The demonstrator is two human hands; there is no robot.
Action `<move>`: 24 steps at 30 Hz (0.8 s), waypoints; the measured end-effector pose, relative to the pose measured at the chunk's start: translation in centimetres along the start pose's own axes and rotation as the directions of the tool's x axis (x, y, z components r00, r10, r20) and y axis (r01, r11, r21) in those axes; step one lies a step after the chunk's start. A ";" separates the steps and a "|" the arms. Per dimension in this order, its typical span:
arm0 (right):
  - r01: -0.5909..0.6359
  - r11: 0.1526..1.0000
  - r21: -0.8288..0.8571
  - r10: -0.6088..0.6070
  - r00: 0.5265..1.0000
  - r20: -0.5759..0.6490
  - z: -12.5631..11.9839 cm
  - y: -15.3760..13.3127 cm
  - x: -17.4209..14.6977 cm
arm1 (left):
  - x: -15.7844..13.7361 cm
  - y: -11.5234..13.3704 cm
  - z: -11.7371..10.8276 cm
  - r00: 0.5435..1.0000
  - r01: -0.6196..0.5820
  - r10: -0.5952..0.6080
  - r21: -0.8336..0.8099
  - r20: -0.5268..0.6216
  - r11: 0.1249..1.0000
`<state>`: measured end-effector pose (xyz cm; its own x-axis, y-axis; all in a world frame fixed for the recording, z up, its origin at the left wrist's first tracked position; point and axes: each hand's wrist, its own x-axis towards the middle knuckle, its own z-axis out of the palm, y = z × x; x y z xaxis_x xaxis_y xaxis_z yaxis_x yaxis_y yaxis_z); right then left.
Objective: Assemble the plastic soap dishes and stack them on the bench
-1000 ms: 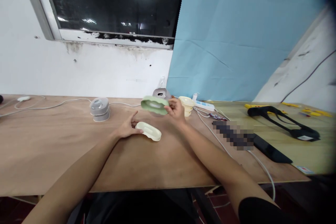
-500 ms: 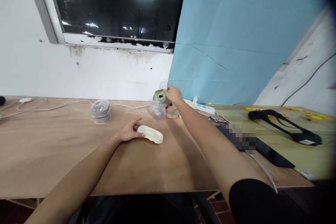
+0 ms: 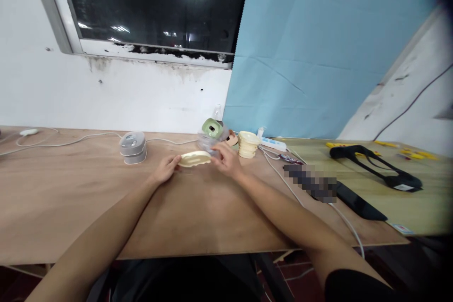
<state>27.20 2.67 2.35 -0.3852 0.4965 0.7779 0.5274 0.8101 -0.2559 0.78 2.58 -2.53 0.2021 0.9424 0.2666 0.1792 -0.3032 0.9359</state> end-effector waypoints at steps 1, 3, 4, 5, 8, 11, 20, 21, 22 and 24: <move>-0.011 1.000 0.005 0.011 0.999 0.033 0.4 -0.2 -1.1 | 0.1 -0.1 0.0 1.000 0.008 -0.008 -0.032 -0.016 0.999; -0.064 0.998 -0.003 0.064 0.997 0.051 1.4 -0.2 -2.8 | 0.1 -0.3 -0.1 0.999 -0.001 0.000 -0.032 -0.033 0.999; -0.074 0.997 -0.003 0.074 0.995 0.059 1.8 -0.1 -3.3 | 0.1 -0.3 -0.2 0.999 -0.016 0.016 -0.010 -0.046 1.000; -0.081 0.997 -0.002 0.081 0.994 0.068 2.2 0.0 -3.6 | 0.0 -0.3 -0.2 0.998 -0.030 0.030 0.015 -0.058 0.999; -0.091 0.996 -0.019 0.092 0.990 0.108 2.7 0.4 -3.9 | -0.3 0.0 -0.1 0.997 -0.026 0.028 0.029 -0.070 0.999; -0.072 0.996 -0.044 0.078 0.983 0.167 2.3 0.8 -3.8 | -0.6 0.6 0.1 0.998 0.046 -0.047 -0.031 -0.041 0.998; -0.035 0.999 -0.013 0.034 0.995 -0.099 0.7 2.6 -2.8 | -0.8 0.5 0.4 0.987 0.146 -0.137 -0.116 0.083 0.982; -0.098 0.995 -0.022 0.090 0.966 -0.243 -0.1 3.1 -2.3 | -0.7 0.3 0.4 0.988 0.148 -0.140 -0.131 0.069 0.980; -0.179 0.984 -0.017 0.160 0.910 -0.382 -1.1 3.7 -1.8 | -0.5 0.0 0.3 0.988 0.148 -0.142 -0.132 0.057 0.980; -0.336 0.942 -0.010 0.265 0.761 -0.592 -3.4 5.3 -0.7 | -0.2 -0.5 0.2 0.989 0.146 -0.142 -0.111 0.040 0.983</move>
<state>32.89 5.57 2.44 0.2948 0.4085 0.8639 0.6336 0.5932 -0.4967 0.87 2.50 -3.09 0.2125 0.9696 0.1216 0.0984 -0.1450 0.9845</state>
